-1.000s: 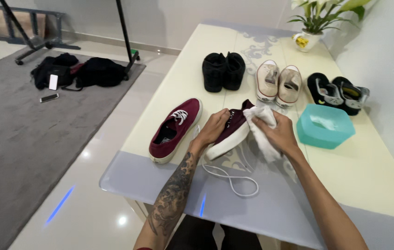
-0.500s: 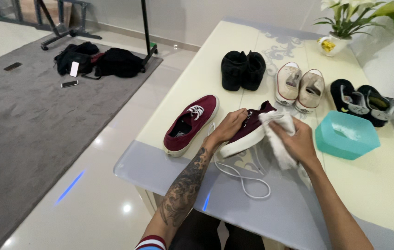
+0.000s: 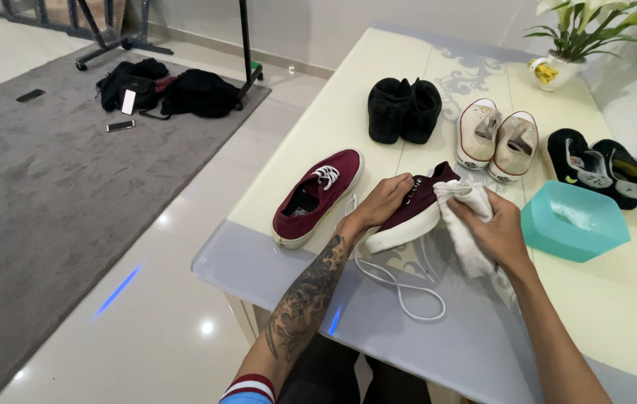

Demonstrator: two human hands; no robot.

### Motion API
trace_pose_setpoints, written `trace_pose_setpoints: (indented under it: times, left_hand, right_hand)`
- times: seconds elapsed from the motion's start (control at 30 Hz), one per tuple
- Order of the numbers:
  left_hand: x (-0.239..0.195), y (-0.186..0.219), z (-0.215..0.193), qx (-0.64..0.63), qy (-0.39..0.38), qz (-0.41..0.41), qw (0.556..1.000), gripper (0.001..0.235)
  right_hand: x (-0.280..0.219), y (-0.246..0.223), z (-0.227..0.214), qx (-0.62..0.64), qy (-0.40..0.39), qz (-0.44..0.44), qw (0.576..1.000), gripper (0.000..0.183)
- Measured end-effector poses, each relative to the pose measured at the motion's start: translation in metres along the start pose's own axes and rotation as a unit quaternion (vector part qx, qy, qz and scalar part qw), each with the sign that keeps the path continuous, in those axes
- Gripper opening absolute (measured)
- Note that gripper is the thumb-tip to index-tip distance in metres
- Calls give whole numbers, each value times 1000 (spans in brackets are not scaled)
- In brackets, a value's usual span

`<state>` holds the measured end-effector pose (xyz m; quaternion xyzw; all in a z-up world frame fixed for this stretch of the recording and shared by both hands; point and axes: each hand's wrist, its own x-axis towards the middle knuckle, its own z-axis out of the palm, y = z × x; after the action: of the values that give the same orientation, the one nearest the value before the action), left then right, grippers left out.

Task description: The person cleans a shoe by scrubbing the rubber sole with a toothbrush and then wiping the entire shoe with a white cloth, before threading a white lace into it.

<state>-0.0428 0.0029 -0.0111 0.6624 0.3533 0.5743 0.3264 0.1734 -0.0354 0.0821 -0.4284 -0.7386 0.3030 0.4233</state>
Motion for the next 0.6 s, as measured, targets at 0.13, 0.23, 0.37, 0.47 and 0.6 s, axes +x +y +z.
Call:
trace_pose_setpoints:
  times: [0.13,0.23,0.37,0.47,0.6]
  left_hand:
    - [1,1,0,-3,0,-5,1000,30]
    - [0,0,1,2,0,-7,1000,31]
    - [0,1,2,2,0,1,1000,31]
    - [-1,-3,2,0,3,0,1000,31]
    - [0,-3,1,1,3,0,1000,31]
  right_hand:
    - [1,1,-1,-7,5,-3,1000,28]
    - [-1,-2,-1,-4,2,-7,1000,29]
    - [3,7,-3,-1,-4,-9,1000,28]
    - [1,7,-2,3,-9,-7,1000,27]
    - [-1,6,-1,17,-23,1,1000,26]
